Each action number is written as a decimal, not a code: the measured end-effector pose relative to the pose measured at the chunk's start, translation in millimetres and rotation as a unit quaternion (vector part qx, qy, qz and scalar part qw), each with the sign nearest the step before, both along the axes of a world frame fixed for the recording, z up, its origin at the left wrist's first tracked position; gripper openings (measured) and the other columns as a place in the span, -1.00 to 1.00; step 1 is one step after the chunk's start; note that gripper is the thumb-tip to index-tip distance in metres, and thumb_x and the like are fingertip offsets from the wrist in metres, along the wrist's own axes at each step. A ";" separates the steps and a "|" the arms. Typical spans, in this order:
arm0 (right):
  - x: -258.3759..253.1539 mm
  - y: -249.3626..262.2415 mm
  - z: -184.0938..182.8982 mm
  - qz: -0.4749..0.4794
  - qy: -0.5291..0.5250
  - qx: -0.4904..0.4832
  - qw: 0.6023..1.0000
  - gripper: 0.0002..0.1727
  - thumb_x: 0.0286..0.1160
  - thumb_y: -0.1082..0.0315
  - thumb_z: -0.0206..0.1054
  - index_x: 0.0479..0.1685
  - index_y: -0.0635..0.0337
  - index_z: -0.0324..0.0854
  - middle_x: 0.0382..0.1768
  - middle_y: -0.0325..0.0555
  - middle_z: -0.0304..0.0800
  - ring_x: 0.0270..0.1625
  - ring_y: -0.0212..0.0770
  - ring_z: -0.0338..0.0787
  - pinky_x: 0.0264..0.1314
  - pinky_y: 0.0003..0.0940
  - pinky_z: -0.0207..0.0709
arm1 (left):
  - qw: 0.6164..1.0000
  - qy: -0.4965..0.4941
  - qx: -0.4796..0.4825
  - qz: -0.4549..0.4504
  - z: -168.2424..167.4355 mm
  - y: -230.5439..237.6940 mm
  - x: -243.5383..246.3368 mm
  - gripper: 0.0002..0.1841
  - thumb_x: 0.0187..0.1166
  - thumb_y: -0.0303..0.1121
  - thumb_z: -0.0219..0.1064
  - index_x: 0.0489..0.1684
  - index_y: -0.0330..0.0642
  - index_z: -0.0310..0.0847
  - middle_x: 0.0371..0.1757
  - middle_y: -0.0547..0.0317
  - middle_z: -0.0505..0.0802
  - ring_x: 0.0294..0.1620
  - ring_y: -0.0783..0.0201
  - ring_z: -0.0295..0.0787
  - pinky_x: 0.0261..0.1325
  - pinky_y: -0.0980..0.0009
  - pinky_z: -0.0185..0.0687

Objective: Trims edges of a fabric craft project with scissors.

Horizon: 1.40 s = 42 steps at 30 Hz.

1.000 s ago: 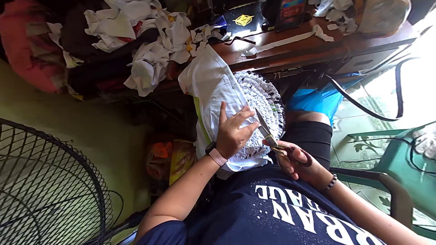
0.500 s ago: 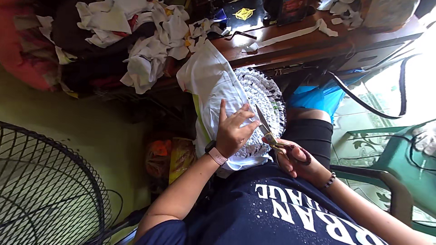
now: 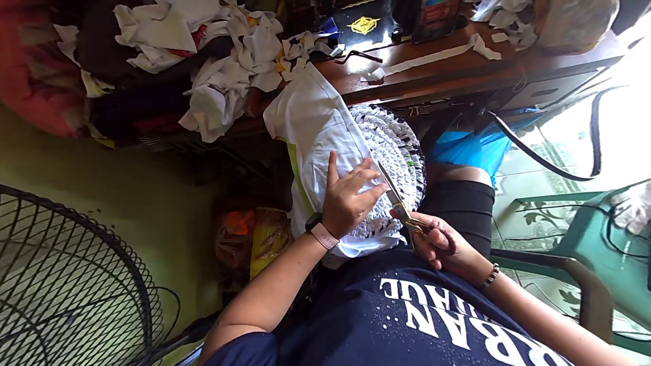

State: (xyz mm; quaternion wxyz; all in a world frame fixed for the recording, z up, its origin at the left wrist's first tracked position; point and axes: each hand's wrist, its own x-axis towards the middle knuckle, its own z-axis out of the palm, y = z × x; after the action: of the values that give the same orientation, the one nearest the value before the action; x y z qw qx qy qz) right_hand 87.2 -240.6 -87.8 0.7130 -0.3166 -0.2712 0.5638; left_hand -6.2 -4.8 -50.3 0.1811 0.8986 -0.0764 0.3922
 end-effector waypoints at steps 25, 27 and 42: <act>7.6 18.8 6.7 -0.020 -0.021 0.000 1.000 -0.26 0.46 -0.26 0.40 0.51 0.02 0.54 -0.58 -0.44 0.72 -0.63 -0.54 0.68 -0.60 -0.65 0.58 | 1.000 0.009 -0.005 -0.005 -0.9 0.7 -1.4 -0.86 0.48 -0.43 0.47 -0.18 -0.02 0.96 0.14 0.00 0.93 0.52 -0.09 0.69 0.67 -0.64 -0.16; 7.2 19.2 5.5 -0.019 -0.024 0.004 1.000 -0.27 0.47 -0.25 0.40 0.51 0.02 0.54 -0.57 -0.44 0.73 -0.62 -0.54 0.69 -0.59 -0.65 0.59 | 1.000 0.010 -0.005 -0.006 -0.8 0.6 -1.6 -0.86 0.48 -0.43 0.46 -0.18 -0.03 0.96 0.13 0.01 0.93 0.51 -0.09 0.69 0.67 -0.64 -0.17; 6.5 18.4 5.7 -0.027 -0.013 -0.011 0.999 -0.35 0.49 -0.10 0.46 0.49 0.07 0.58 -0.53 -0.46 0.75 -0.63 -0.58 0.67 -0.60 -0.69 0.57 | 1.000 0.018 -0.004 -0.013 -0.9 0.9 -2.4 -0.85 0.49 -0.42 0.46 -0.16 -0.01 0.96 0.17 0.01 0.92 0.53 -0.09 0.67 0.68 -0.64 -0.21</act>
State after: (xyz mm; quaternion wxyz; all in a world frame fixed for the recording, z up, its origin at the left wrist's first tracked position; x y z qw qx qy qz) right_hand 93.7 -222.2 -82.1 0.7207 -0.3390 -0.2654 0.5433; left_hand -8.6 -3.9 -51.2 0.1912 0.9037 -0.0833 0.3739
